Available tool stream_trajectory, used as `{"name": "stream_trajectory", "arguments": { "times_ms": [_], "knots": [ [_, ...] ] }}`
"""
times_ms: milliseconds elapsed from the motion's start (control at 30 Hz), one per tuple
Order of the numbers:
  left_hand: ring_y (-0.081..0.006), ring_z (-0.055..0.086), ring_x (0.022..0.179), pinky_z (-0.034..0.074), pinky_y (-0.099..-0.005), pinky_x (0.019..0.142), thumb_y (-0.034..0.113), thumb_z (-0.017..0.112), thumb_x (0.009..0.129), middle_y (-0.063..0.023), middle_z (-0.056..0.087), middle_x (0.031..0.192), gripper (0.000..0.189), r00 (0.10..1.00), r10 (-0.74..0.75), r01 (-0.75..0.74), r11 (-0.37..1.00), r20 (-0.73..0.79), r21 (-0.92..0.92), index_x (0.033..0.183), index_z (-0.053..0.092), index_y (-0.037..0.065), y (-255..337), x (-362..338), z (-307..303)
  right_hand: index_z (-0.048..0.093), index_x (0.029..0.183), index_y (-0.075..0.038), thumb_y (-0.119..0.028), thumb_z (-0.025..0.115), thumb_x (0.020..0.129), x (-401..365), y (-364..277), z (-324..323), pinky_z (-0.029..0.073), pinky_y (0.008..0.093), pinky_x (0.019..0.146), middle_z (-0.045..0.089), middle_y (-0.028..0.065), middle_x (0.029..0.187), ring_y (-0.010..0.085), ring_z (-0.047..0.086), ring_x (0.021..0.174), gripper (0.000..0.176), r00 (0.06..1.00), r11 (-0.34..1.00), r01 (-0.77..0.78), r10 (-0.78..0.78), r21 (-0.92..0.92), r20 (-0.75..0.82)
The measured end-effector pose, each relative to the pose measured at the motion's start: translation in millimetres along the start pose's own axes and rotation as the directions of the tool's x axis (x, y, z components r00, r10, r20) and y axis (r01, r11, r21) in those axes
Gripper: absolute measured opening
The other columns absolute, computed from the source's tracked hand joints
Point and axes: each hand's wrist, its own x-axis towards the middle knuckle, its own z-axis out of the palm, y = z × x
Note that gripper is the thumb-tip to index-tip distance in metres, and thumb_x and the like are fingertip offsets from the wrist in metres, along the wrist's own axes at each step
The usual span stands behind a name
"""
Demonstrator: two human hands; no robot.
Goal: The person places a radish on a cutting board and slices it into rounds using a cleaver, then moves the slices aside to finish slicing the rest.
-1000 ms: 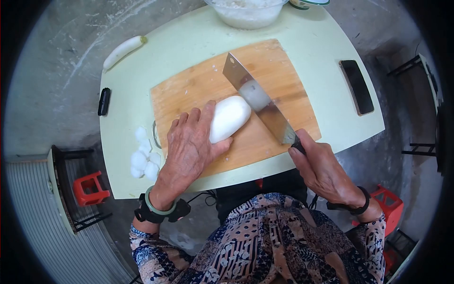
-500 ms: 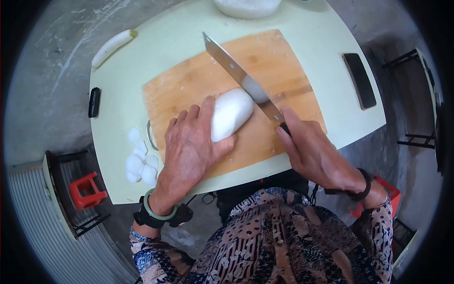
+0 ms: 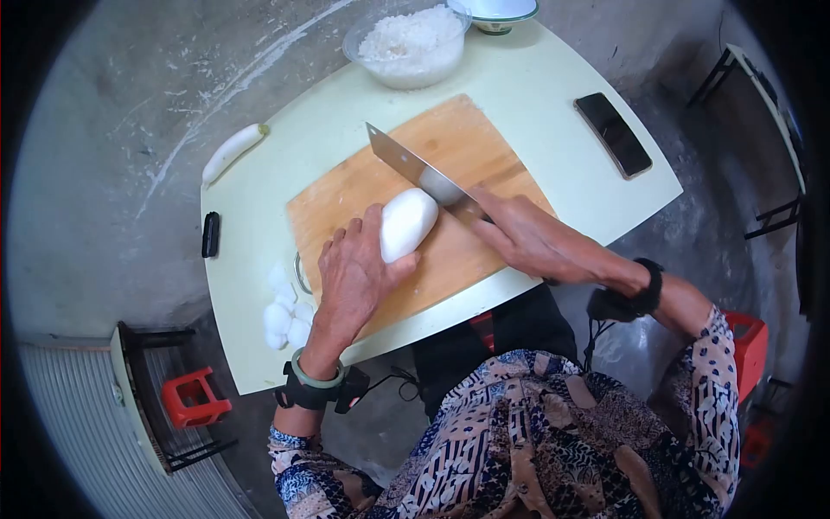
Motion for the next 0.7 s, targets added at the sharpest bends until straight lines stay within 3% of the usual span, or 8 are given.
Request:
{"name": "stream_trajectory", "arguments": {
  "times_ms": [33, 167, 300, 433, 500, 533, 600, 700],
  "knots": [
    [-0.0413, 0.065, 0.096, 0.049, -0.054, 0.086, 0.039, 0.081, 0.076, -0.0204, 0.067, 0.105, 0.07, 1.0, -0.004, 0.004, 1.0, 0.004, -0.008, 0.13, 0.055, 0.003, 0.0, -0.4, 0.5, 0.05, 0.113, 0.008, -0.015, 0.049, 0.104, -7.7, -11.5, -8.8, 0.048, 0.0519, 0.066, 0.061, 0.0318, 0.079, 0.0465, 0.064, 0.074, 0.025, 0.991, 0.994, -0.11, 0.11, -0.012, 0.075],
    [-0.0406, 0.064, 0.097, 0.048, -0.0548, 0.086, 0.038, 0.081, 0.075, -0.0204, 0.066, 0.103, 0.07, 0.999, -0.038, 0.039, 0.999, 0.031, -0.029, 0.131, 0.055, 0.004, -0.4, 3.8, -0.2, 0.053, 0.112, 0.011, -0.016, 0.05, 0.104, 0.8, -13.9, -4.2, 0.049, 0.0513, 0.068, 0.063, 0.0324, 0.082, 0.0462, 0.065, 0.075, 0.028, 0.987, 0.991, -0.119, 0.126, -0.068, 0.101],
    [-0.0399, 0.067, 0.098, 0.051, -0.0513, 0.086, 0.037, 0.081, 0.078, -0.0206, 0.07, 0.105, 0.066, 1.0, -0.007, 0.006, 0.998, 0.013, 0.062, 0.13, 0.055, 0.006, 3.8, -1.9, -3.9, 0.054, 0.107, 0.014, -0.015, 0.048, 0.103, 34.2, 10.1, 14.0, 0.051, 0.05, 0.071, 0.064, 0.0333, 0.086, 0.0428, 0.067, 0.077, 0.03, 0.999, 1.0, 0.007, -0.006, -0.025, 0.044],
    [-0.0399, 0.067, 0.099, 0.051, -0.0507, 0.087, 0.037, 0.081, 0.077, -0.0206, 0.07, 0.107, 0.067, 1.0, -0.022, 0.022, 0.998, 0.012, 0.065, 0.131, 0.056, 0.006, 2.5, -1.5, -3.2, 0.05, 0.124, 0.006, -0.017, 0.047, 0.106, 35.7, -1.7, 6.5, 0.051, 0.0447, 0.08, 0.066, 0.0255, 0.096, 0.0343, 0.066, 0.088, 0.029, 0.986, 0.995, -0.093, 0.098, -0.041, 0.139],
    [-0.0405, 0.067, 0.1, 0.051, -0.0502, 0.09, 0.038, 0.08, 0.076, -0.0206, 0.069, 0.11, 0.071, 0.999, -0.034, 0.034, 0.999, 0.038, 0.021, 0.134, 0.055, 0.006, 1.1, 0.2, -5.5, 0.053, 0.124, 0.005, -0.02, 0.048, 0.107, 29.1, -14.8, -8.1, 0.051, 0.037, 0.065, 0.062, 0.0131, 0.082, 0.0205, 0.064, 0.071, 0.031, 0.918, 0.931, -0.343, 0.303, 0.128, 0.257],
    [-0.0405, 0.067, 0.1, 0.051, -0.0502, 0.09, 0.038, 0.08, 0.076, -0.0206, 0.069, 0.11, 0.071, 0.999, -0.032, 0.031, 0.999, 0.031, 0.029, 0.134, 0.055, 0.006, 0.2, 1.8, -9.7, 0.053, 0.124, 0.005, -0.02, 0.048, 0.107, 27.0, -6.6, -5.9, 0.051, 0.037, 0.065, 0.062, 0.0131, 0.082, 0.0205, 0.064, 0.071, 0.031, 0.922, 0.934, -0.334, 0.294, 0.13, 0.251],
    [-0.0402, 0.065, 0.11, 0.049, -0.0485, 0.098, 0.04, 0.08, 0.075, -0.0221, 0.067, 0.117, 0.076, 0.986, -0.099, 0.115, 0.987, 0.137, -0.111, 0.138, 0.054, 0.006, -2.5, 5.2, -14.4, 0.056, 0.126, 0.003, -0.022, 0.048, 0.107, 20.9, 25.5, 3.3, 0.045, 0.0287, 0.05, 0.053, 0.0018, 0.07, 0.0092, 0.053, 0.055, 0.033, 0.995, 0.988, 0.051, -0.037, 0.149, -0.094],
    [-0.0414, 0.059, 0.117, 0.047, -0.0514, 0.1, 0.04, 0.079, 0.077, -0.0219, 0.064, 0.116, 0.07, 0.986, -0.016, 0.027, 0.997, 0.165, -0.065, 0.135, 0.056, 0.008, -11.1, 17.4, -13.9, 0.058, 0.116, 0.005, -0.021, 0.047, 0.104, -9.1, -2.8, -29.6, 0.04, 0.03, 0.043, 0.054, 0.0022, 0.067, 0.0097, 0.046, 0.046, 0.031, 0.986, 0.941, -0.162, 0.17, 0.297, -0.001]
  ]
}}
